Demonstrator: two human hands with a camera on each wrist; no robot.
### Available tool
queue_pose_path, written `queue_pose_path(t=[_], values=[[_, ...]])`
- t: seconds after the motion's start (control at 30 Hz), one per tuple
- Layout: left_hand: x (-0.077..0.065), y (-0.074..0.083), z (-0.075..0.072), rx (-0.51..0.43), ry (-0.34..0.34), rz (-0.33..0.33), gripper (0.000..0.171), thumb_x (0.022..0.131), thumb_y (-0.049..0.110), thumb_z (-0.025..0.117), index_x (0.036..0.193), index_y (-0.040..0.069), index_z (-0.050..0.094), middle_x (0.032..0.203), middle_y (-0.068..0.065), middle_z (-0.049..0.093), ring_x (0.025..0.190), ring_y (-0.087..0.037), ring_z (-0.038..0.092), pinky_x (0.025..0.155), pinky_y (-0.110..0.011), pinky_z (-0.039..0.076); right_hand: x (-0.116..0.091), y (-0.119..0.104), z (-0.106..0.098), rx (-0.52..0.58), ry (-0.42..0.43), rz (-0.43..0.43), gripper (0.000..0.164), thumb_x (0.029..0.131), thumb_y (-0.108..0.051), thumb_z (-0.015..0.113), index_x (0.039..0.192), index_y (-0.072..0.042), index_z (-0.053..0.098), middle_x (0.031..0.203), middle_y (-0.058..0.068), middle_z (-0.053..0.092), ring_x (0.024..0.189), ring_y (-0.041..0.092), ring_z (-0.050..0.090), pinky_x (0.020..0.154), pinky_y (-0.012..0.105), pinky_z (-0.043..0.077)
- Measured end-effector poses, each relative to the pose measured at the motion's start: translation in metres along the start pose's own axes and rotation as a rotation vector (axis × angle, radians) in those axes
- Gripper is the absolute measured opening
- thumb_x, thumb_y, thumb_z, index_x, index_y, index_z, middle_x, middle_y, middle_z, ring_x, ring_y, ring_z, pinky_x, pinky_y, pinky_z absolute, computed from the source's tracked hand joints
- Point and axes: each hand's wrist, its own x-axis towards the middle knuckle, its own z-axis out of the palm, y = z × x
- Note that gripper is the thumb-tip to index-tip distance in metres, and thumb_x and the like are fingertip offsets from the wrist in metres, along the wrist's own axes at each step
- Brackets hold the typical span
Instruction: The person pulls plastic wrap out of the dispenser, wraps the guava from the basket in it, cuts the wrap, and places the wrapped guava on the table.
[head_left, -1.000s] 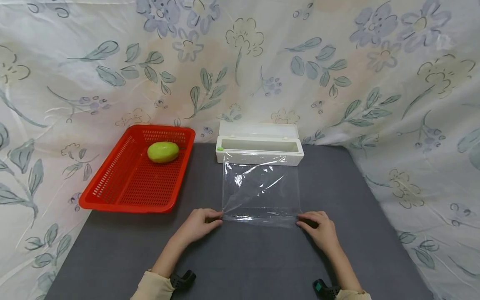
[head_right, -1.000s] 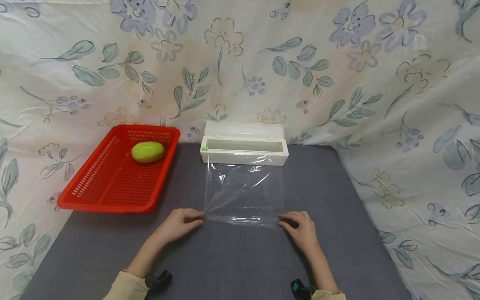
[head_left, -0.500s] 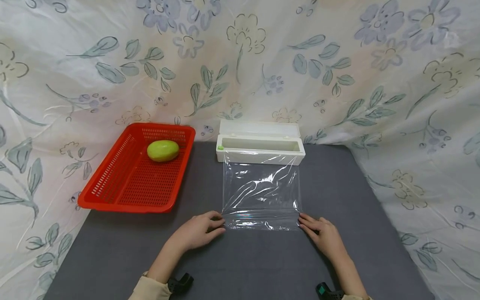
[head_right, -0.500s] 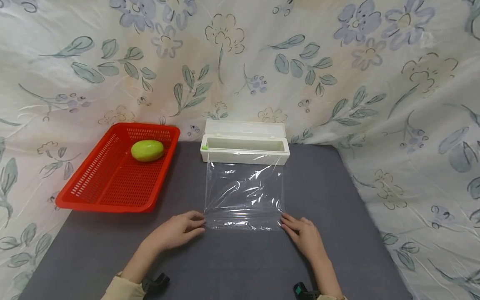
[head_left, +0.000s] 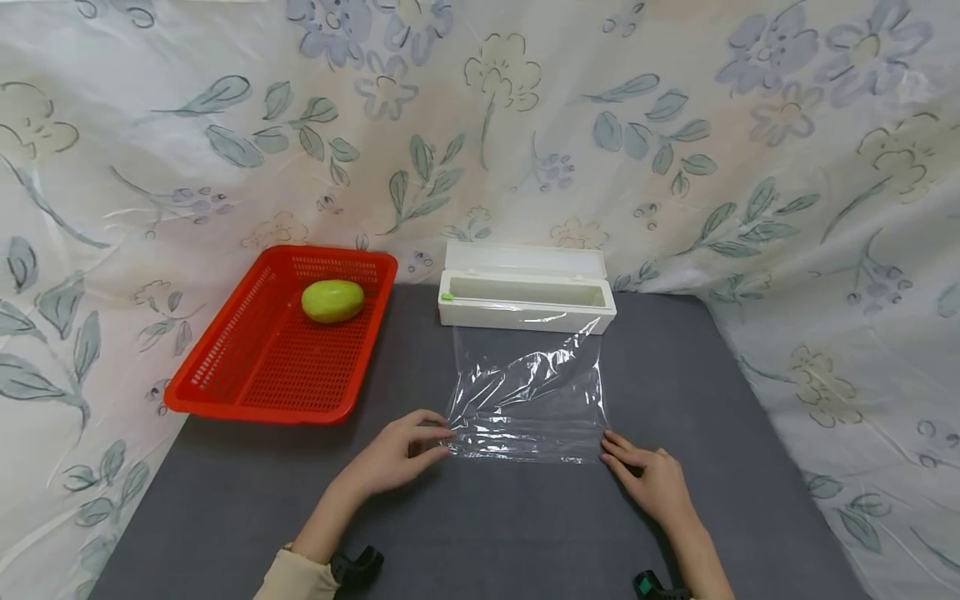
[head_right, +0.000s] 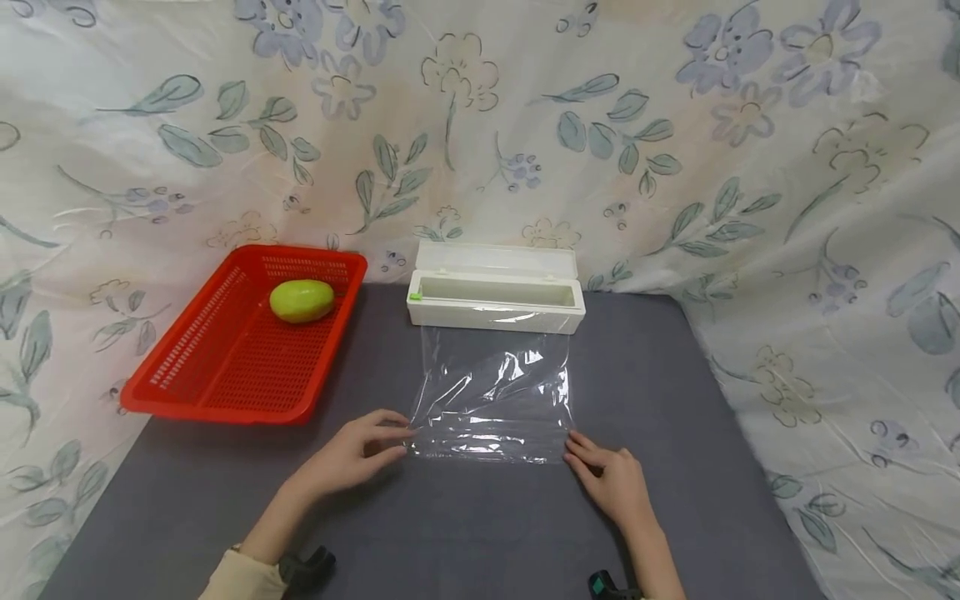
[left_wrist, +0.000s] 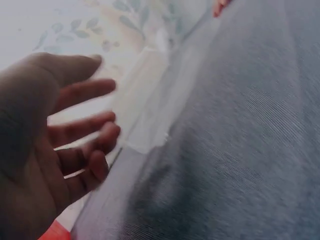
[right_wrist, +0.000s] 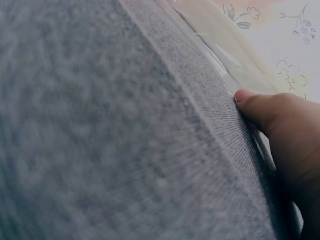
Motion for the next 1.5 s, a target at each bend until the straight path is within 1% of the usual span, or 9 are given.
queue_pose_path(t=[0.13, 0.27, 0.47, 0.73, 0.97, 1.13, 1.3, 1.43, 1.5], values=[[0.004, 0.004, -0.012, -0.151, 0.116, 0.050, 0.032, 0.099, 0.017, 0.077, 0.130, 0.011, 0.077, 0.126, -0.004, 0.071, 0.077, -0.007, 0.059, 0.068, -0.026, 0.054, 0.000, 0.000, 0.001, -0.010, 0.017, 0.013, 0.029, 0.084, -0.016, 0.089, 0.112, -0.014, 0.085, 0.119, 0.002, 0.079, 0.051, -0.006, 0.030, 0.056, 0.022, 0.033], [0.005, 0.009, -0.028, -0.209, 0.207, 0.054, 0.034, 0.097, 0.014, 0.078, 0.131, 0.011, 0.076, 0.123, -0.007, 0.074, 0.077, -0.011, 0.060, 0.068, -0.027, 0.052, 0.002, -0.001, 0.001, -0.011, 0.036, 0.007, 0.027, 0.083, -0.016, 0.089, 0.110, -0.014, 0.085, 0.118, 0.002, 0.079, 0.050, -0.005, 0.031, 0.055, 0.022, 0.033], [0.002, 0.014, -0.054, -0.200, 0.292, 0.041, 0.035, 0.097, 0.012, 0.078, 0.131, 0.011, 0.076, 0.119, -0.008, 0.074, 0.073, -0.014, 0.057, 0.062, -0.026, 0.050, 0.000, -0.003, 0.004, -0.005, 0.064, 0.007, 0.026, 0.081, -0.016, 0.090, 0.107, -0.015, 0.086, 0.115, 0.000, 0.080, 0.051, -0.003, 0.033, 0.054, 0.022, 0.033], [0.001, 0.022, -0.084, -0.147, 0.368, -0.039, 0.037, 0.096, 0.014, 0.079, 0.132, 0.012, 0.075, 0.122, -0.009, 0.074, 0.066, -0.015, 0.054, 0.056, -0.026, 0.046, -0.009, -0.004, 0.008, -0.009, 0.068, 0.028, 0.026, 0.081, -0.017, 0.091, 0.106, -0.016, 0.087, 0.115, -0.001, 0.080, 0.053, 0.002, 0.042, 0.054, 0.021, 0.035], [0.005, 0.018, -0.117, -0.077, 0.402, -0.121, 0.041, 0.098, 0.022, 0.078, 0.138, 0.013, 0.071, 0.128, -0.010, 0.072, 0.069, -0.017, 0.056, 0.058, -0.026, 0.048, -0.004, -0.005, 0.006, 0.022, 0.092, 0.032, 0.025, 0.080, -0.015, 0.091, 0.105, -0.014, 0.087, 0.114, 0.000, 0.080, 0.060, 0.015, 0.064, 0.059, 0.021, 0.037], [0.008, 0.013, -0.143, -0.038, 0.408, -0.174, 0.045, 0.100, 0.031, 0.076, 0.142, 0.016, 0.069, 0.126, -0.010, 0.069, 0.072, -0.022, 0.057, 0.057, -0.028, 0.048, -0.003, -0.006, 0.005, 0.014, 0.087, 0.039, 0.025, 0.080, -0.015, 0.091, 0.105, -0.013, 0.087, 0.114, 0.000, 0.080, 0.059, 0.014, 0.062, 0.059, 0.022, 0.038], [0.017, 0.005, -0.167, 0.042, 0.386, -0.228, 0.050, 0.100, 0.036, 0.074, 0.145, 0.015, 0.066, 0.125, -0.010, 0.069, 0.082, -0.025, 0.056, 0.064, -0.028, 0.050, -0.003, -0.006, 0.004, 0.002, 0.085, 0.045, 0.026, 0.080, -0.016, 0.091, 0.105, -0.013, 0.087, 0.114, 0.000, 0.080, 0.057, 0.012, 0.056, 0.058, 0.024, 0.038], [0.024, 0.000, -0.182, 0.107, 0.375, -0.243, 0.052, 0.100, 0.037, 0.074, 0.145, 0.012, 0.065, 0.109, -0.014, 0.065, 0.087, -0.027, 0.055, 0.067, -0.031, 0.049, -0.004, -0.007, 0.004, -0.006, 0.077, 0.058, 0.025, 0.080, -0.016, 0.091, 0.105, -0.014, 0.087, 0.115, 0.000, 0.080, 0.058, 0.014, 0.056, 0.058, 0.028, 0.042], [0.027, -0.002, -0.189, 0.129, 0.386, -0.237, 0.052, 0.100, 0.037, 0.073, 0.144, 0.011, 0.064, 0.110, -0.015, 0.065, 0.091, -0.029, 0.055, 0.071, -0.035, 0.048, -0.004, -0.008, 0.004, -0.003, 0.074, 0.063, 0.025, 0.080, -0.016, 0.091, 0.105, -0.014, 0.087, 0.115, 0.000, 0.080, 0.059, 0.017, 0.058, 0.059, 0.031, 0.045]])
